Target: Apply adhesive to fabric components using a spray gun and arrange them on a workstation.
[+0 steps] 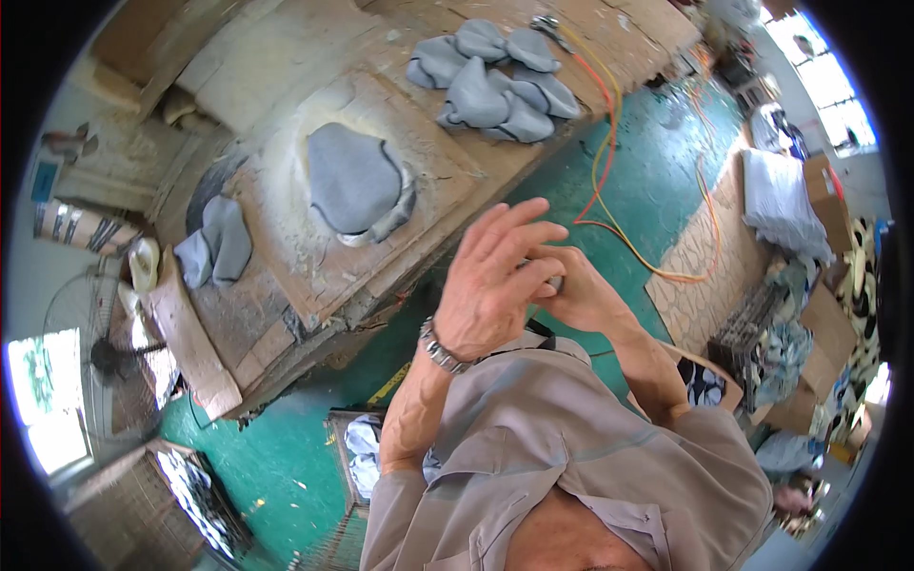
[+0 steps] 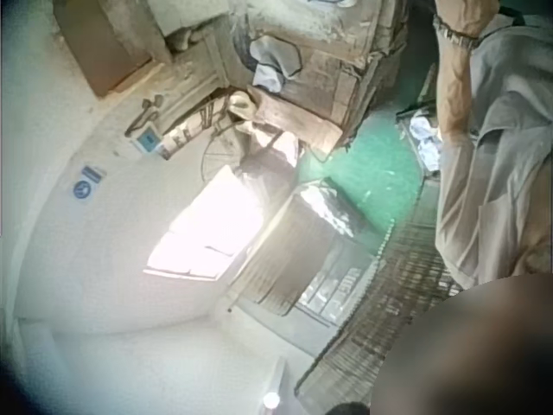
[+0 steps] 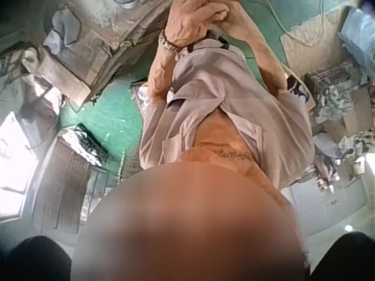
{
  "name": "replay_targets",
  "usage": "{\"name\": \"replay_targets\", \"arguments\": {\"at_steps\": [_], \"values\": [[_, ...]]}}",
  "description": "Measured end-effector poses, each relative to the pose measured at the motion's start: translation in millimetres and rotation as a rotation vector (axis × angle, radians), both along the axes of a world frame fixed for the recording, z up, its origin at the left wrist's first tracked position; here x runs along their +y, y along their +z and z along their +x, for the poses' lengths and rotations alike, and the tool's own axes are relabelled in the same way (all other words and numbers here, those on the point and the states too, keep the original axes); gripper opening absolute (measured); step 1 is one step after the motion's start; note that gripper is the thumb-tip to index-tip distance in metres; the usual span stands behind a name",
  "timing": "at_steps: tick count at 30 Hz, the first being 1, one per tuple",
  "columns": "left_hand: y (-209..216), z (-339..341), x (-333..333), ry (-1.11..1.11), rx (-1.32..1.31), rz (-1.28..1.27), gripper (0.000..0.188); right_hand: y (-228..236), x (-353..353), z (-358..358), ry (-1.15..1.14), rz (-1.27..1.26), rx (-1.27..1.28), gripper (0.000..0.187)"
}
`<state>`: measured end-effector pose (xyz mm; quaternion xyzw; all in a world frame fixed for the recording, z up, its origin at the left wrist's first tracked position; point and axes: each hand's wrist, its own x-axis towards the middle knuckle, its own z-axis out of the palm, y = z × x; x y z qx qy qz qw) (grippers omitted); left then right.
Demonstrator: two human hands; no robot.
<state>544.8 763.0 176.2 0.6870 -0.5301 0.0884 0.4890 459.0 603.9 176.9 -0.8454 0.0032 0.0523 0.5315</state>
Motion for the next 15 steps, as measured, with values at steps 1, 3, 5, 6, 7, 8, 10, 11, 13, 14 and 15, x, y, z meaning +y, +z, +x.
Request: {"name": "replay_targets", "arguments": {"at_steps": [1,3,5,6,7,8,10,11,13,14,15], "values": [[-5.4,-0.1,0.6,-0.025,0.01,-0.02,0.029,-3.5,-0.3,1.2,0.036,0.013,-0.003,0.051],[-5.3,-7.6,-0.5,0.036,-0.009,-0.01,0.032,-5.1,0.0,-1.0,-0.009,0.122,-0.061,0.041],[0.5,-15.9,-3.0,0.028,0.163,-0.127,0.034,-4.9,-0.9,-4.6,-0.004,0.102,-0.043,0.038],[-4.3,-11.2,-0.9,-0.005,0.107,-0.152,0.036,-4.7,-0.7,-6.2,-0.028,0.075,-0.023,0.034],[-6.2,-10.9,-1.9,0.01,0.102,-0.152,0.036,-5.4,-1.3,-6.9,-0.059,0.045,-0.002,0.031],[-7.3,-12.1,-4.2,0.019,0.057,-0.169,0.034,-5.3,-1.0,-6.2,-0.039,0.005,-0.044,0.027],[-6.7,-13.2,-5.9,0.011,-0.035,-0.183,0.033,-3.3,1.9,-9.3,-0.065,-0.007,-0.114,0.028],[-4.1,-13.8,-5.9,0.008,-0.035,-0.196,0.033,-1.6,2.0,-10.5,-0.104,-0.019,-0.178,0.029],[7.1,-17.4,-1.0,-0.006,-0.213,-0.148,0.037,1.9,8.9,-10.3,-0.092,-0.063,-0.253,0.041],[15.2,-18.5,2.6,-0.017,-0.282,-0.106,0.042,6.0,9.6,-10.6,-0.111,-0.199,-0.327,0.047],[15.2,-25.1,0.3,-0.034,-0.281,-0.132,0.042,9.8,10.8,-11.7,-0.129,-0.336,-0.399,0.053]]}}
